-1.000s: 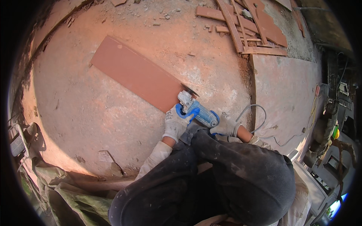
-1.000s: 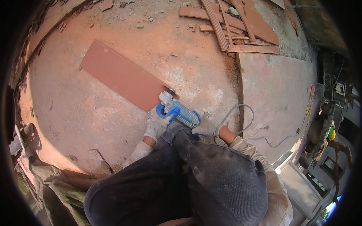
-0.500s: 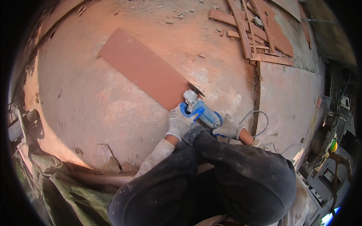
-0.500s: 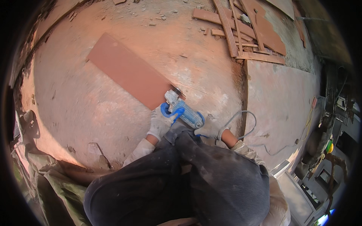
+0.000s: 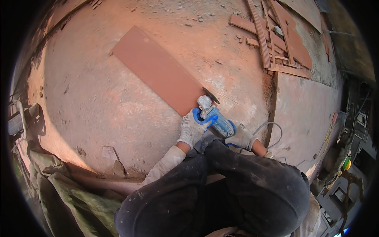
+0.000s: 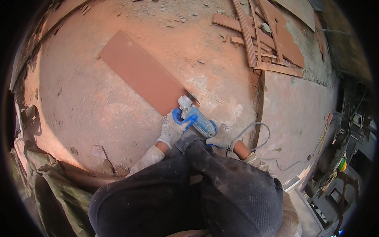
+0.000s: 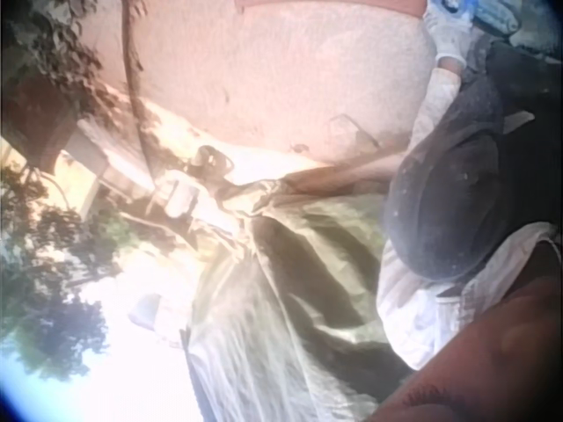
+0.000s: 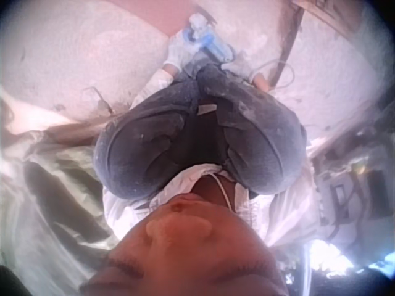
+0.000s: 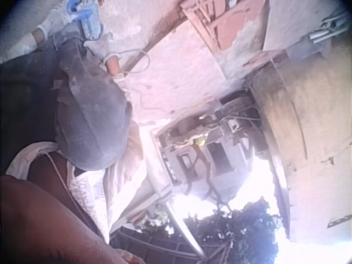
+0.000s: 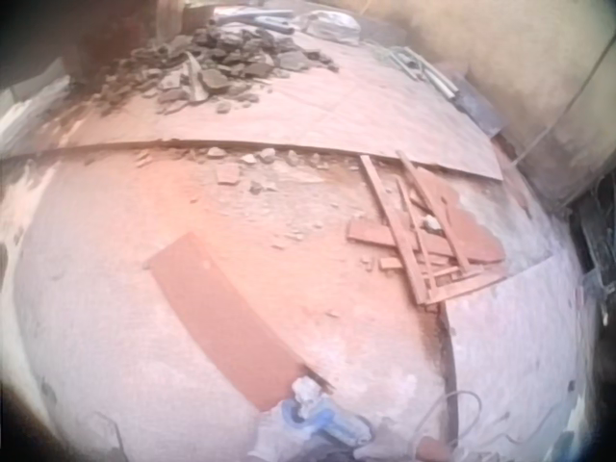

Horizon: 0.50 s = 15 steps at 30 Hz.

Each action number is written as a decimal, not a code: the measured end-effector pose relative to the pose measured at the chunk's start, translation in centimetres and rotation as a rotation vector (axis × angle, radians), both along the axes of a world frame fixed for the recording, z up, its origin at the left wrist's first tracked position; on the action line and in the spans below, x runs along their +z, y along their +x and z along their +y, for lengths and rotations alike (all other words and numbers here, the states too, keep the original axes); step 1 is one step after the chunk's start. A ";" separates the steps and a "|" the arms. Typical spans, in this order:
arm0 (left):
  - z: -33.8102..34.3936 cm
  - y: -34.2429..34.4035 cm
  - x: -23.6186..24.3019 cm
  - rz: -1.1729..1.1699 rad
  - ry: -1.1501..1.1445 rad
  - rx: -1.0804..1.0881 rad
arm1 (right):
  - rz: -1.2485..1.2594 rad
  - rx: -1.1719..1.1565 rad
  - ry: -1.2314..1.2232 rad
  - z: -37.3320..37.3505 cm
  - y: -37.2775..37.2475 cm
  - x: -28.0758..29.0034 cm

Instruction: The person uses a handheld angle grinder to cut a red rectangular tile on the floor, then lifts and repositions the tile to continue cutting along a different edge. The person briefly carries the tile to a tiled area and returns to the work spot to resume cutting.

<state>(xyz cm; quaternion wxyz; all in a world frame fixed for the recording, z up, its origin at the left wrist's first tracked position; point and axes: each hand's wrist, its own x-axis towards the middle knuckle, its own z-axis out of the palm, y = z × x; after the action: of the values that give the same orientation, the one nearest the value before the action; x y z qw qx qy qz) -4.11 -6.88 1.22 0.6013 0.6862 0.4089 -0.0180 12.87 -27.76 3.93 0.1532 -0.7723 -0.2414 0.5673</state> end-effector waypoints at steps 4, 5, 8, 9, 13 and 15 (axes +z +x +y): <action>-0.1 0.0 -0.2 -0.004 -0.004 0.012 | -0.003 0.000 -0.005 -0.6 0.0 -0.8; -0.1 0.0 -0.3 -0.004 -0.007 0.013 | 0.007 0.000 -0.004 -0.8 0.1 -1.0; -0.1 0.0 -0.2 0.002 0.032 0.003 | 0.055 -0.012 0.015 -0.9 0.2 -1.5; -0.1 -0.1 -0.2 -0.007 0.015 0.014 | 0.042 -0.006 0.011 -0.8 0.2 -1.5; 0.0 0.0 0.0 -0.006 -0.021 0.028 | 0.023 -0.010 0.021 -0.4 0.1 -1.1; 0.0 0.0 0.0 0.012 -0.017 0.020 | 0.025 -0.018 0.033 -0.4 0.1 -0.7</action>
<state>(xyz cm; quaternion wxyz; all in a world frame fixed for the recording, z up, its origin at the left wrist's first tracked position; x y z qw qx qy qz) -4.12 -6.89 1.23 0.6049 0.6768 0.4192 -0.0193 12.97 -28.12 3.20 0.1741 -0.7646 -0.2419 0.5715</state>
